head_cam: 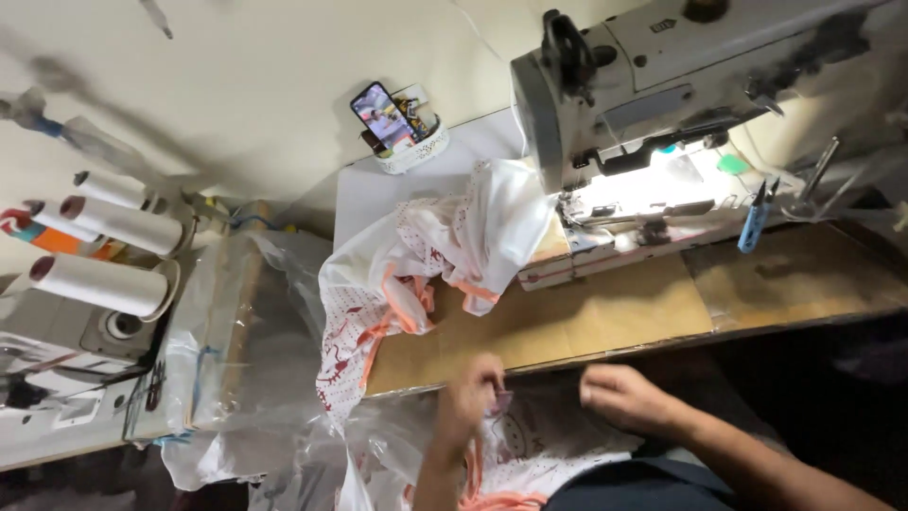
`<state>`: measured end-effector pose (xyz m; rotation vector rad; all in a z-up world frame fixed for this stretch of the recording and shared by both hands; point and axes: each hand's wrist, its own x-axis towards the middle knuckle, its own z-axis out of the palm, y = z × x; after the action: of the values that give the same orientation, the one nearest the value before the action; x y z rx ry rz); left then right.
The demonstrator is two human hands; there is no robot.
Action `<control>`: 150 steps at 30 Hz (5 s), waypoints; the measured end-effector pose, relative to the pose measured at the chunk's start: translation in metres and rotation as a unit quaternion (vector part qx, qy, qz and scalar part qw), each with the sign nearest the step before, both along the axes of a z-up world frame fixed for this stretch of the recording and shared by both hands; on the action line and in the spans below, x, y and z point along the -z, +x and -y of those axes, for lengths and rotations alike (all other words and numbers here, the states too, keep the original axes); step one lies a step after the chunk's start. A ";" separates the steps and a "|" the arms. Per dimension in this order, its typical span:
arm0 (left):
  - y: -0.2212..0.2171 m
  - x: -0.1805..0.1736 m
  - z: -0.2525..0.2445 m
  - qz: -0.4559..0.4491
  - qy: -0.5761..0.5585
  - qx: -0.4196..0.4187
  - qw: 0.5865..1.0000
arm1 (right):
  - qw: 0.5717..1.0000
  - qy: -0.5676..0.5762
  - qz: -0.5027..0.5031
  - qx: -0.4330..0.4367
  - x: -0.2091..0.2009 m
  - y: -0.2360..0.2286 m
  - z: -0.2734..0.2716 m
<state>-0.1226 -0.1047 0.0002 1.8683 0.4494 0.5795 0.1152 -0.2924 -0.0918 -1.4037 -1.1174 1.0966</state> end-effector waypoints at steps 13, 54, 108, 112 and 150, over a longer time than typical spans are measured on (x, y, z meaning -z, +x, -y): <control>-0.084 0.216 0.037 -0.381 0.174 -0.053 0.906 | 0.856 -0.053 0.309 -0.411 0.118 -0.120 -0.050; 0.213 -0.077 -0.070 -0.083 0.144 0.018 0.986 | 0.916 0.204 -0.209 0.274 -0.141 0.061 -0.110; 0.222 -0.031 0.014 0.055 0.570 -0.223 0.789 | 0.911 0.178 0.018 0.372 -0.044 0.049 -0.089; 0.227 -0.021 0.012 0.020 0.544 -0.233 0.806 | 0.926 0.114 0.074 0.352 -0.029 0.059 -0.083; 0.144 -0.032 -0.081 0.042 0.428 -0.172 0.886 | 0.920 0.107 0.050 0.373 -0.055 0.051 -0.094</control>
<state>0.0216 -0.0238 0.0320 2.6020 0.5184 1.2432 0.1664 -0.1981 -0.0364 -1.5252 -0.6365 0.3461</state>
